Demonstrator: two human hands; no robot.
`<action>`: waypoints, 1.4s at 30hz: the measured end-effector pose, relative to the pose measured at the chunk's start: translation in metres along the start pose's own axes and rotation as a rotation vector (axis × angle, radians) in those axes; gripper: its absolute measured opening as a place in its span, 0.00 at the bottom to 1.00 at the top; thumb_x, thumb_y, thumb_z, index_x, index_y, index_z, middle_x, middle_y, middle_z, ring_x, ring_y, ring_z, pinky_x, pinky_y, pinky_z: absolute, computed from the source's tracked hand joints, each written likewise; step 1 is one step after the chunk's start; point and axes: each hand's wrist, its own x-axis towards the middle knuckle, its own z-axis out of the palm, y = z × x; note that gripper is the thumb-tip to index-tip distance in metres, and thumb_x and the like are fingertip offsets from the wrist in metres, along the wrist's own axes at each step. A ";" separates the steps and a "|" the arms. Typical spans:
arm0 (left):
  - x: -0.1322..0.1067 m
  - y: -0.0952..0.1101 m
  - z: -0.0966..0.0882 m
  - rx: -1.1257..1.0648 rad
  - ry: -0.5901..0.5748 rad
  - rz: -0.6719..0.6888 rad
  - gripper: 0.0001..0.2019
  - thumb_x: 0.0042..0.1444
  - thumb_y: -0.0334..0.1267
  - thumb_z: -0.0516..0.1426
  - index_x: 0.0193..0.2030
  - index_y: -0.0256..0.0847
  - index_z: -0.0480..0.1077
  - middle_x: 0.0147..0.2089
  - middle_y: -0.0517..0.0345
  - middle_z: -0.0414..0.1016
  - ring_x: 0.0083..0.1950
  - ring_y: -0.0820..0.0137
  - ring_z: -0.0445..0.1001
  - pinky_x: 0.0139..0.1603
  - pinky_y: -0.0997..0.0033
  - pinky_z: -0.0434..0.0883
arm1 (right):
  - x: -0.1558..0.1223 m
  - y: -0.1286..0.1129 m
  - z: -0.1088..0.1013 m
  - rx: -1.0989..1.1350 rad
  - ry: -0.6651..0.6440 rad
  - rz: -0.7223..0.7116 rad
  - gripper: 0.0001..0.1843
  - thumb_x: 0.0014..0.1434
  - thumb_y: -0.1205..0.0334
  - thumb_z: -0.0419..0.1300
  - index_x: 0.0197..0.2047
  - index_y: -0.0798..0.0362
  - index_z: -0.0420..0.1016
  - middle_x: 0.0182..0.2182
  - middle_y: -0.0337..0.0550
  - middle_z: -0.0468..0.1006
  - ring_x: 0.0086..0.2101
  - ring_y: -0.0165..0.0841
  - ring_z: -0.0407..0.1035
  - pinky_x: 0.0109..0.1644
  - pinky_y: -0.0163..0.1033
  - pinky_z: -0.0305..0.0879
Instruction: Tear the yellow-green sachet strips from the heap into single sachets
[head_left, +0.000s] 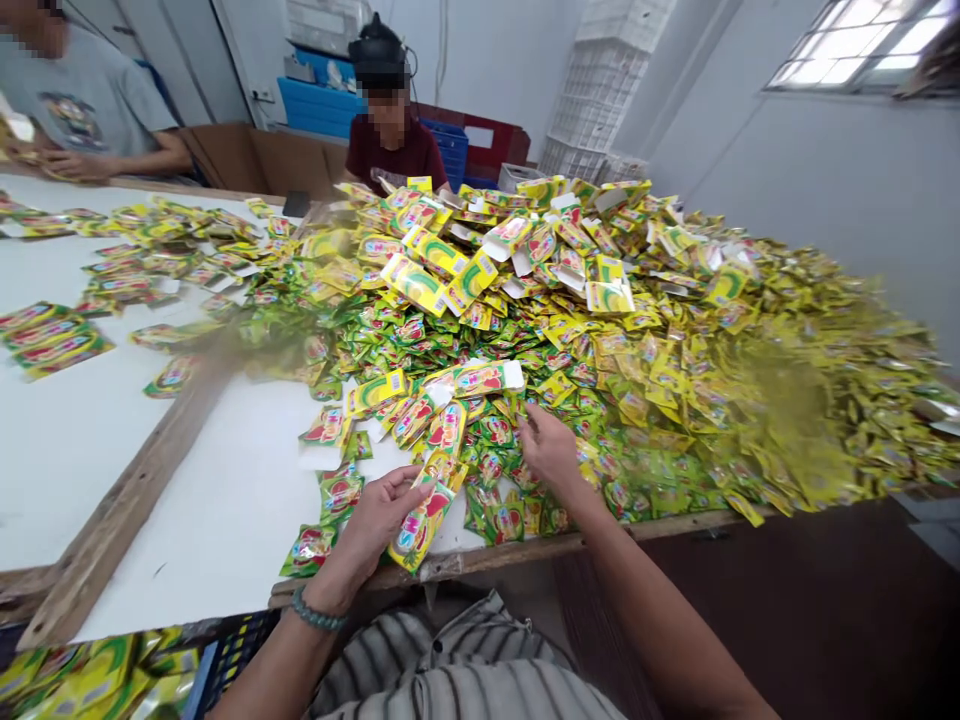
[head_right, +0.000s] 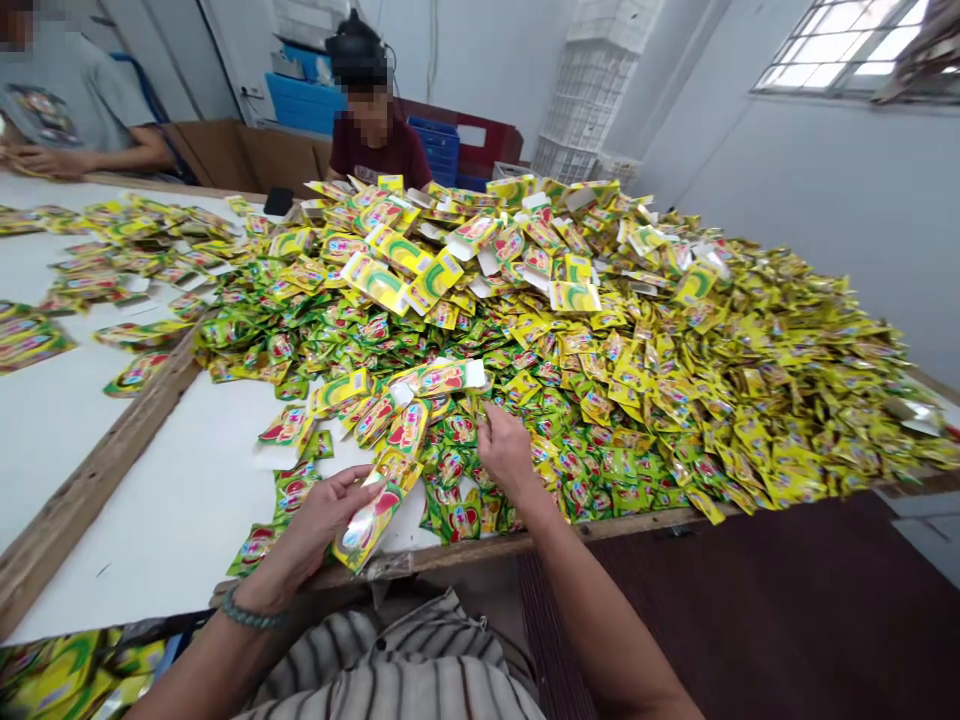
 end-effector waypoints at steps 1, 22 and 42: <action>0.000 0.000 -0.001 0.002 0.003 0.003 0.32 0.39 0.49 0.68 0.50 0.34 0.71 0.34 0.55 0.81 0.34 0.67 0.77 0.36 0.72 0.71 | -0.005 -0.006 0.000 0.132 -0.008 0.022 0.11 0.61 0.59 0.51 0.40 0.55 0.70 0.30 0.45 0.74 0.31 0.35 0.67 0.36 0.38 0.62; -0.006 0.000 -0.026 0.138 -0.201 0.113 0.28 0.44 0.47 0.66 0.52 0.37 0.72 0.42 0.52 0.82 0.42 0.60 0.79 0.44 0.63 0.75 | -0.003 -0.064 -0.005 0.461 -0.815 -0.199 0.14 0.53 0.65 0.56 0.19 0.53 0.57 0.17 0.31 0.53 0.22 0.24 0.48 0.24 0.30 0.43; -0.006 0.007 -0.021 0.238 -0.163 0.150 0.29 0.42 0.45 0.68 0.52 0.36 0.73 0.43 0.52 0.81 0.44 0.58 0.79 0.48 0.59 0.75 | 0.003 -0.075 -0.009 0.150 -0.676 -0.256 0.16 0.49 0.72 0.55 0.17 0.53 0.51 0.15 0.31 0.49 0.20 0.25 0.44 0.25 0.33 0.40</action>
